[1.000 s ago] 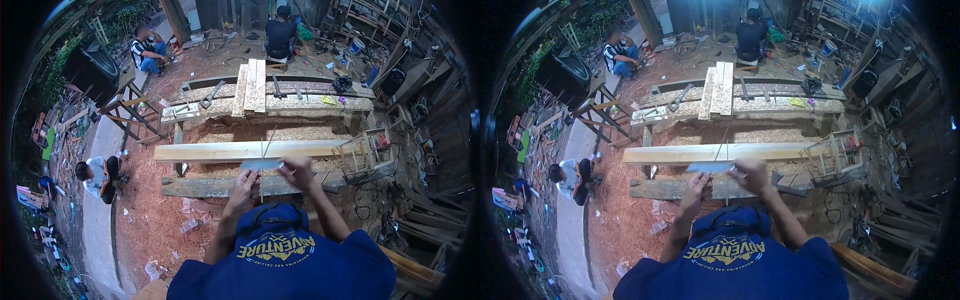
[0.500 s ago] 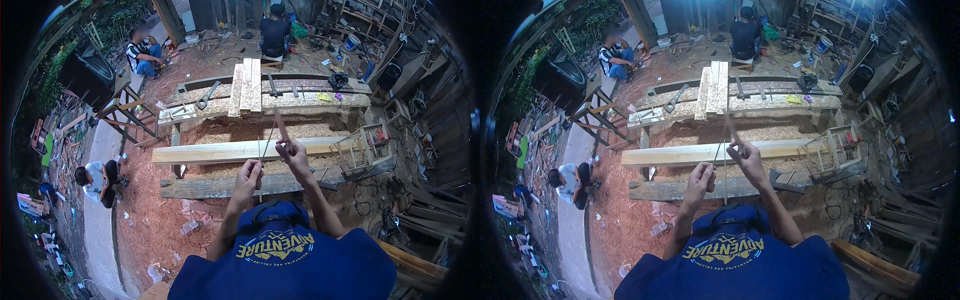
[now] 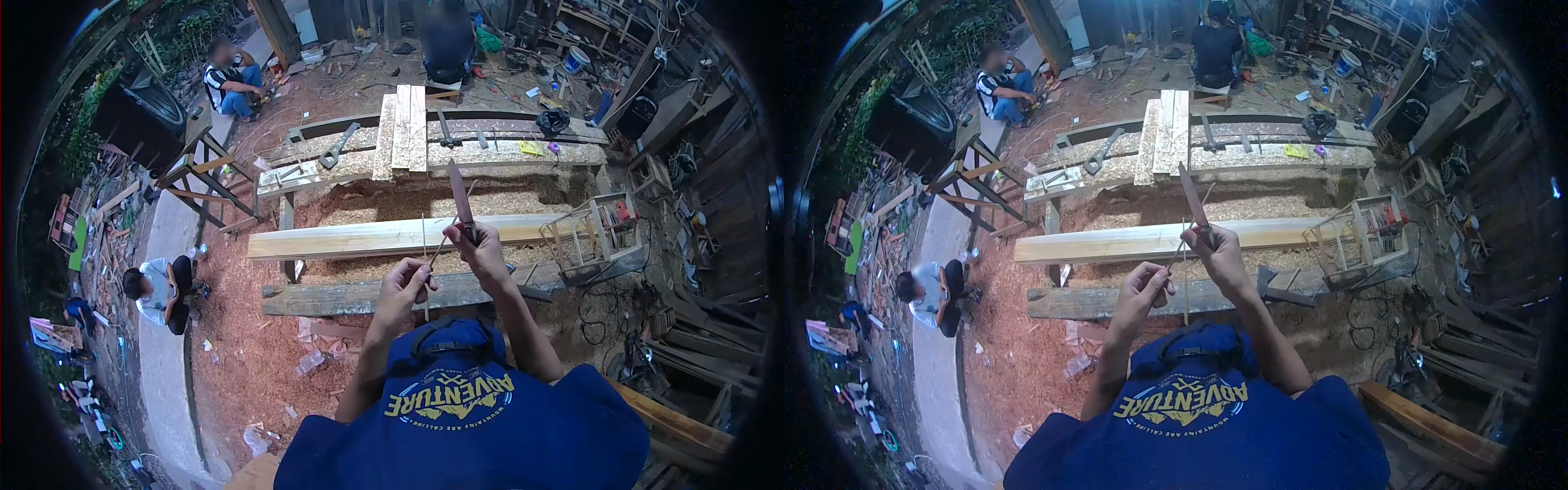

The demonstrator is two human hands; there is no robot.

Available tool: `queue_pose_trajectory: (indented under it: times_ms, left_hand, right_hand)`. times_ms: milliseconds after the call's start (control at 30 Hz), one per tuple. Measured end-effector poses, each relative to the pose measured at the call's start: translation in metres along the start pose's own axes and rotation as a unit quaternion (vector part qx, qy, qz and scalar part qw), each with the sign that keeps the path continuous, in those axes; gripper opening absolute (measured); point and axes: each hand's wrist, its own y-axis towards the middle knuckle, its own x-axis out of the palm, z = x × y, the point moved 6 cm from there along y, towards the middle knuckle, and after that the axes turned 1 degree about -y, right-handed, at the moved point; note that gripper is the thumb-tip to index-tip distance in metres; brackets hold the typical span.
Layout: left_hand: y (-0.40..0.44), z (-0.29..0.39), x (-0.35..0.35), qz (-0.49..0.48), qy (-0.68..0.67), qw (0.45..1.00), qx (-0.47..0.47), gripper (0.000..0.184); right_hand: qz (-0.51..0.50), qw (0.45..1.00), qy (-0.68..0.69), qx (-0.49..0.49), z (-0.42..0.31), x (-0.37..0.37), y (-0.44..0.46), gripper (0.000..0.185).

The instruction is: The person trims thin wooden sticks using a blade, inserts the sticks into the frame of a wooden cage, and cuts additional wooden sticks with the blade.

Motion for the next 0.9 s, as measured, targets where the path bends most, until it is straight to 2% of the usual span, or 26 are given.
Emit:
queue_pose_trajectory:
  times_ms: [200, 367, 633, 733, 767, 900]
  left_hand:
    - [0.001, 0.001, -0.006, 0.076, 0.007, 0.997, 0.032, 0.013]
    - [0.002, -0.005, -0.004, 0.061, -0.018, 0.997, 0.034, 0.013]
    - [-0.004, -0.004, -0.007, 0.091, -0.004, 0.995, 0.033, 0.015]
    - [-0.006, -0.007, -0.013, 0.169, 0.048, 0.982, 0.065, 0.015]
    - [-0.006, -0.005, -0.016, 0.170, 0.037, 0.982, 0.076, 0.015]
    - [-0.003, 0.003, -0.026, 0.166, 0.012, 0.979, 0.115, 0.019]
  right_hand:
    - [-0.004, 1.000, -0.031, 0.000, 0.007, 0.011, -0.012, 0.024]
    - [-0.010, 1.000, 0.017, 0.005, 0.013, 0.027, -0.018, 0.023]
    - [-0.036, 0.998, -0.043, -0.015, 0.008, 0.035, -0.017, 0.018]
    - [-0.026, 0.994, -0.100, -0.043, 0.007, 0.037, -0.019, 0.019]
    - [-0.020, 0.990, -0.124, -0.058, 0.007, 0.037, -0.020, 0.019]
    - [-0.032, 0.996, -0.072, -0.028, 0.015, 0.037, -0.023, 0.019]
